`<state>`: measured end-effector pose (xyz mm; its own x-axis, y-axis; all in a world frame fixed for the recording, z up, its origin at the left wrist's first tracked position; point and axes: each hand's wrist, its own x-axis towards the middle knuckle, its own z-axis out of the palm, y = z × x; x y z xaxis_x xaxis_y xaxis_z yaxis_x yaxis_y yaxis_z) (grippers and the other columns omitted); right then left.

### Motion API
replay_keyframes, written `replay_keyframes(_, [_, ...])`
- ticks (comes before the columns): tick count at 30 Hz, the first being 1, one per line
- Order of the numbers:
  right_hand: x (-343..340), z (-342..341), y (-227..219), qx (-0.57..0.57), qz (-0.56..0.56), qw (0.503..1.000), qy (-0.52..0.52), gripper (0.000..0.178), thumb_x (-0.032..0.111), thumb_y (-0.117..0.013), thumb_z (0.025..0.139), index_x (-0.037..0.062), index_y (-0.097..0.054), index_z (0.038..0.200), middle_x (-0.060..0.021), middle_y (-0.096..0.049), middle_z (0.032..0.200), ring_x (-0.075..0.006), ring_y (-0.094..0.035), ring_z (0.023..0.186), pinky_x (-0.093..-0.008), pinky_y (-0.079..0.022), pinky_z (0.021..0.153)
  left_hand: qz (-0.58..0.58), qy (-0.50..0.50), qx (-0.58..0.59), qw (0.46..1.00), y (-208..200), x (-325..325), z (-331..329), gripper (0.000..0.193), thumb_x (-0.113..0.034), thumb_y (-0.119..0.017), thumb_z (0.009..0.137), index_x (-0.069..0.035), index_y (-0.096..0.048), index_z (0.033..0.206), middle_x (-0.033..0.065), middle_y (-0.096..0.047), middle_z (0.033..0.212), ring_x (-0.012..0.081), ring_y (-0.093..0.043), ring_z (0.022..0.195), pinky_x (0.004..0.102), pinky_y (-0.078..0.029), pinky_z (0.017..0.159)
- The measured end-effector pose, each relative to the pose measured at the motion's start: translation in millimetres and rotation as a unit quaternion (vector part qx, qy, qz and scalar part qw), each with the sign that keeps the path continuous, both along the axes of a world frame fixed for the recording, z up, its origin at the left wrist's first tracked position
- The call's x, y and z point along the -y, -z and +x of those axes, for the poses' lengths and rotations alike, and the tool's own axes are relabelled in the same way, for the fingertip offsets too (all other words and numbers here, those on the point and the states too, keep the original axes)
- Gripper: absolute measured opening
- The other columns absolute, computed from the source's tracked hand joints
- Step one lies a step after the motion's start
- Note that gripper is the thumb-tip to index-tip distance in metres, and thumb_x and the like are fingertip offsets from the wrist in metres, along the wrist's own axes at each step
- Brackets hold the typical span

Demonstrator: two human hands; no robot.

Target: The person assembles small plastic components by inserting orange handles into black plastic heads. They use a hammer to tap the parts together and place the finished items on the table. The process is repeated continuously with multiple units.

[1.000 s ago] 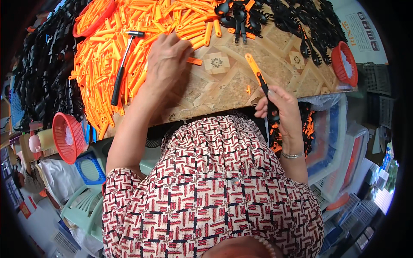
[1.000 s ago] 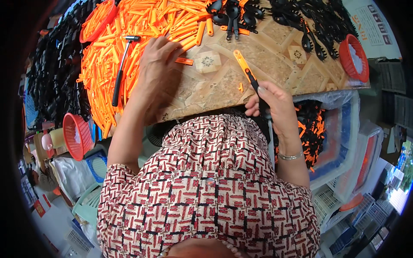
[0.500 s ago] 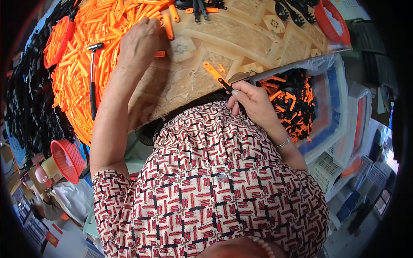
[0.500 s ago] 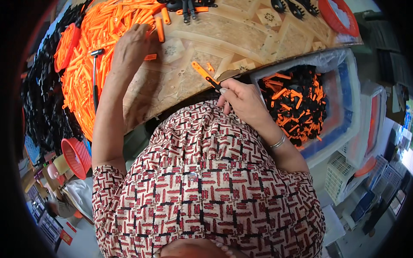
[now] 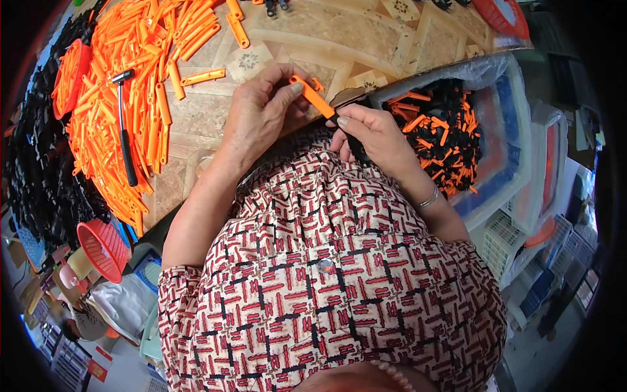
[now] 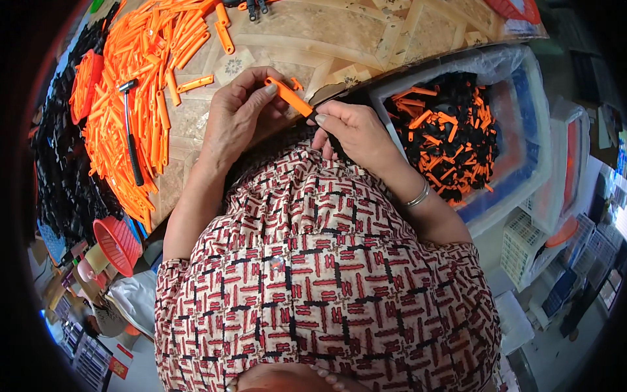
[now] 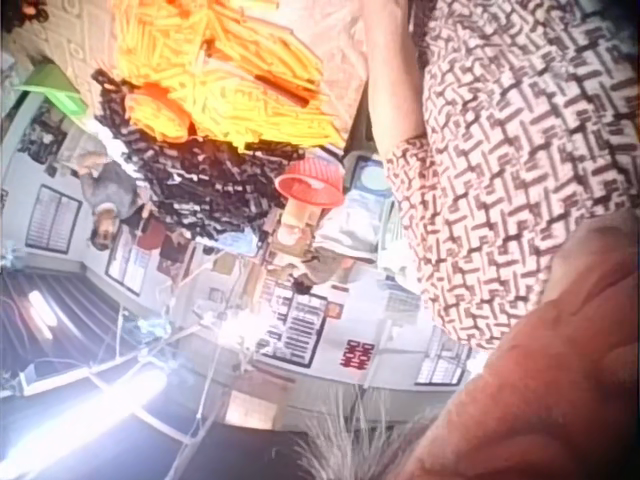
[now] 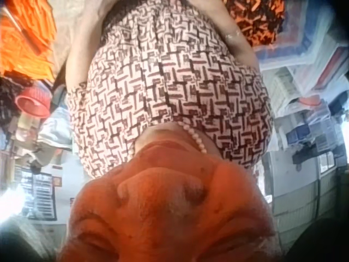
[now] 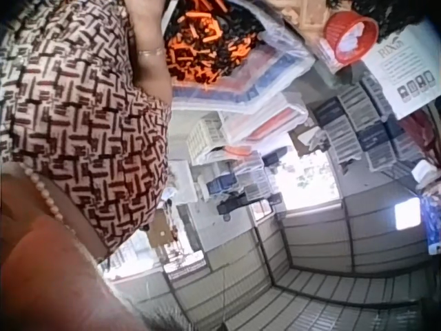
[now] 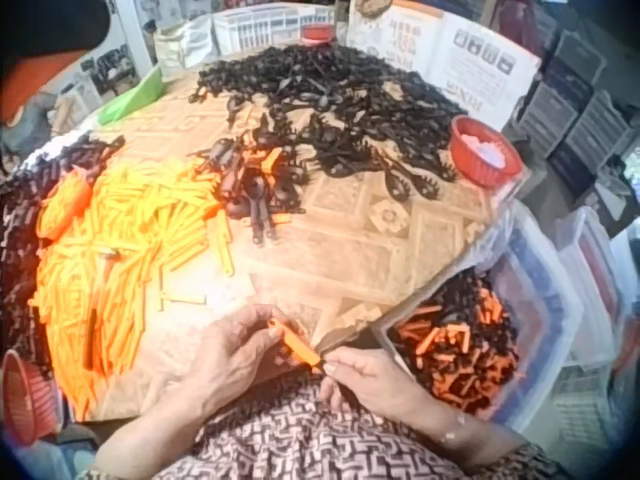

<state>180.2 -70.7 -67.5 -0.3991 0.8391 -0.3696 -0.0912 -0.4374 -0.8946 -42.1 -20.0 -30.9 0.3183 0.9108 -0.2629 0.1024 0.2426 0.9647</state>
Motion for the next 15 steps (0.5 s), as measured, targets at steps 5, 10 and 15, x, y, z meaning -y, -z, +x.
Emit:
replay_keyframes(5, [-1.9, 0.6, 2.3, -0.003, 0.005, 1.000, -0.009, 0.025, 0.014, -0.049, 0.106, -0.0052, -0.064, 0.111, -0.0099, -0.071, 0.079, -0.0123, -0.066, 0.059, -0.0233, -0.051, 0.054, 0.056, 0.003, -0.116, 0.992, 0.3, -1.3, 1.7, 0.020, -0.010, -0.060, 0.103, 0.000, -0.064, 0.120, 0.0014, -0.068, 0.090, 0.0072, -0.063, 0.079, 0.0205, -0.053, 0.070])
replay_keyframes(10, [-6.7, 0.7, 2.9, 0.014, 0.013, 0.999, -0.029, 0.026, 0.019, -0.056, 0.105, -0.0040, -0.067, 0.103, -0.0094, -0.072, 0.078, -0.0129, -0.067, 0.059, -0.0239, -0.051, 0.054, 0.127, -0.028, -0.189, 0.973, -0.3, 4.0, 10.3, 0.019, -0.009, -0.062, 0.101, 0.000, -0.065, 0.118, 0.0018, -0.068, 0.084, 0.0078, -0.063, 0.074, 0.0223, -0.053, 0.064])
replay_keyframes(15, [-14.3, -3.9, -0.8, 0.109, 0.042, 0.992, -0.046, 0.032, 0.024, -0.061, 0.103, -0.0044, -0.069, 0.091, -0.0083, -0.072, 0.074, -0.0134, -0.068, 0.057, -0.0250, -0.050, 0.052, 0.127, -0.076, -0.173, 0.974, 4.9, 7.9, 16.6, 0.019, -0.008, -0.063, 0.100, 0.001, -0.065, 0.117, 0.0037, -0.068, 0.085, 0.0084, -0.064, 0.072, 0.0237, -0.054, 0.062])
